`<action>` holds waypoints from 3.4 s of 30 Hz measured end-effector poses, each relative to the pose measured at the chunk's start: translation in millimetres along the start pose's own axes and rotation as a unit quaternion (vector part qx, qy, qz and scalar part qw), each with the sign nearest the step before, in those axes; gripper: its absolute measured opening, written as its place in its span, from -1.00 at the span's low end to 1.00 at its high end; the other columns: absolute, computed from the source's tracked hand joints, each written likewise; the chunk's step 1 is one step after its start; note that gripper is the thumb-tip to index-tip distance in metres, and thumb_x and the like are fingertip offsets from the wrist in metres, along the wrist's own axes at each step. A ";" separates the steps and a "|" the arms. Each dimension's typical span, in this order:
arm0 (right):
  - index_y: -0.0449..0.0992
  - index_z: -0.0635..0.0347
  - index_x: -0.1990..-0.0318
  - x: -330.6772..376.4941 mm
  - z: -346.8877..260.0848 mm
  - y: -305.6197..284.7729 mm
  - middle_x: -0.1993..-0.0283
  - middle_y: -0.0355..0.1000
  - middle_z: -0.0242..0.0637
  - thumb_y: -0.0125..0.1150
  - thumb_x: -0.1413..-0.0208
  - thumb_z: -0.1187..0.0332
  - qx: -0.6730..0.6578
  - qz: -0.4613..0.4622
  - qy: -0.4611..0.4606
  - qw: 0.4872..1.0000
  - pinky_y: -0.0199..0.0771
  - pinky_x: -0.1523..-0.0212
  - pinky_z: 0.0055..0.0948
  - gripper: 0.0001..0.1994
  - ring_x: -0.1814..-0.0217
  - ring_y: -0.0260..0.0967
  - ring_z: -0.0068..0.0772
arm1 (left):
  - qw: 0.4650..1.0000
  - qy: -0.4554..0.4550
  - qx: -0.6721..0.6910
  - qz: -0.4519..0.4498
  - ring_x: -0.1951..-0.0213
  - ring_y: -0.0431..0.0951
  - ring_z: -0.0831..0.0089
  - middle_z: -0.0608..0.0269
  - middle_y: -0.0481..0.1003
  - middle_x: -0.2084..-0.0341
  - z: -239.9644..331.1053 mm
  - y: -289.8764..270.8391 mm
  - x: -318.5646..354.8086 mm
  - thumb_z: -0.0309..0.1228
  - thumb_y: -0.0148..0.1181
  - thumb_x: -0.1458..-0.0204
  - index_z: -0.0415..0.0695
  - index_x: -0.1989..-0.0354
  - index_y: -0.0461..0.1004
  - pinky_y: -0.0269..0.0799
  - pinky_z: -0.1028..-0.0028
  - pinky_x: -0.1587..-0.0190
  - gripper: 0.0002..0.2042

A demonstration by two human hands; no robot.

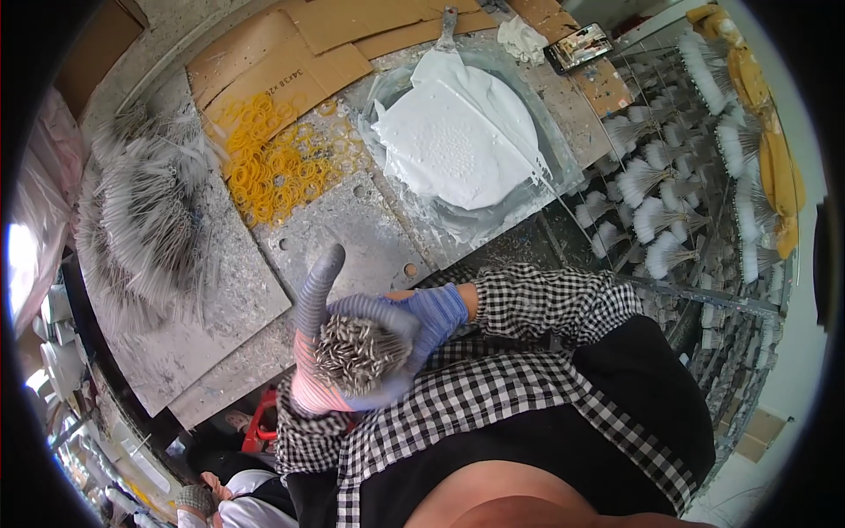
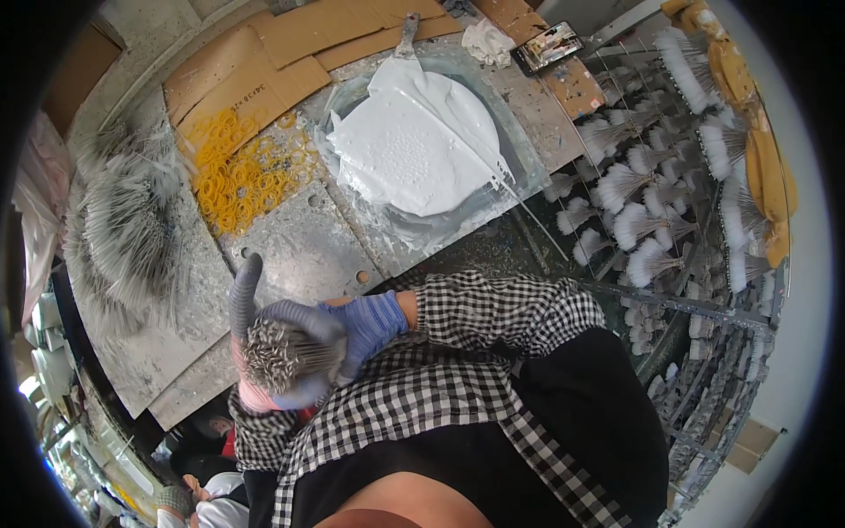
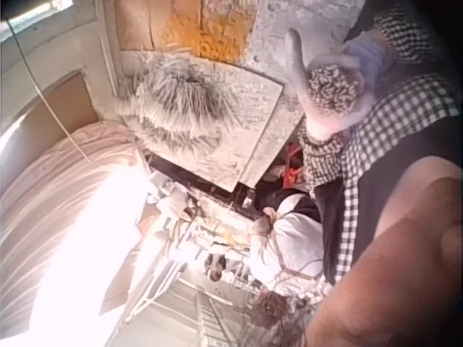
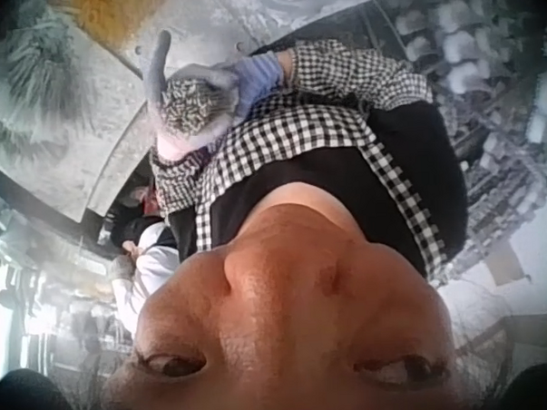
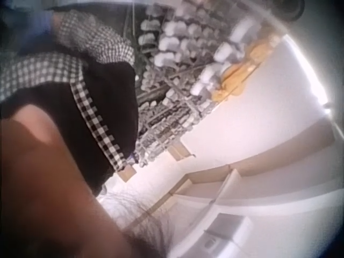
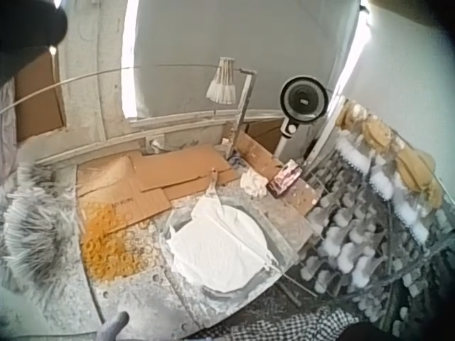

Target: The worker is grouping duster bristles, securing them with rubber bands, and applying adhesive to the base for assembly.

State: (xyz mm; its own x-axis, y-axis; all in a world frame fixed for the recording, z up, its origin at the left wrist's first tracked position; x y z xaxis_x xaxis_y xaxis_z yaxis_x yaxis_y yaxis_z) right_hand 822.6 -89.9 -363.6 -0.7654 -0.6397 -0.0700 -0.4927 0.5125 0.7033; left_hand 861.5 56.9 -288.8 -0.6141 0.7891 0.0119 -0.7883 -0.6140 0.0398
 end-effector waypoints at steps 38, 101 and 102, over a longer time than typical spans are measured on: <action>0.42 0.25 -0.14 6.4 12.5 -14.2 -0.15 0.47 -0.10 0.52 0.09 0.23 0.310 -0.115 -0.054 0.942 0.46 -0.26 -0.29 -0.37 -0.16 0.47 -0.23 | 0.987 0.054 0.143 -0.056 0.13 0.67 0.24 0.08 0.64 0.19 -17.3 -1.8 -4.1 -0.38 0.67 0.35 -0.23 -0.02 0.50 0.55 0.27 -0.04 -0.33; 0.12 0.24 -0.45 -23.2 8.5 -68.0 -0.49 0.10 -0.06 0.31 0.19 -0.35 0.785 0.195 -0.071 0.585 -0.34 -0.64 -0.08 0.13 -0.63 -0.15 0.06 | 0.934 0.189 -0.096 0.289 0.19 0.59 0.38 0.13 0.56 0.26 -73.3 -10.6 -47.0 -0.75 0.30 0.07 -0.21 0.12 0.43 0.52 0.40 0.03 -0.67; 0.13 0.25 -0.44 -23.1 7.9 -64.2 -0.50 0.09 -0.05 0.32 0.19 -0.32 0.777 0.199 -0.062 0.595 -0.35 -0.63 -0.07 0.11 -0.63 -0.17 0.06 | 0.912 0.248 -0.152 0.289 0.15 0.58 0.38 0.09 0.55 0.25 -67.4 -8.8 -41.3 -0.78 0.28 0.05 -0.22 0.11 0.41 0.51 0.39 -0.03 -0.66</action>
State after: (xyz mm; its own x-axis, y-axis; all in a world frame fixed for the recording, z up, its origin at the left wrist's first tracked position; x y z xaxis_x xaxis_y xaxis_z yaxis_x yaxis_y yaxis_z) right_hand 868.7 -103.5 -412.7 -0.9266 -0.2929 -0.2358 0.0231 0.5817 -0.8131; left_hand 891.2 28.7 -357.0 -0.8129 0.2744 -0.5137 -0.2552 -0.9607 -0.1092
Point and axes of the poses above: each hand's wrist, its own x-axis away from the middle knuckle, its own y-axis out of the palm, z = x × y, the point moved 2 cm from there along -x, towards the middle knuckle
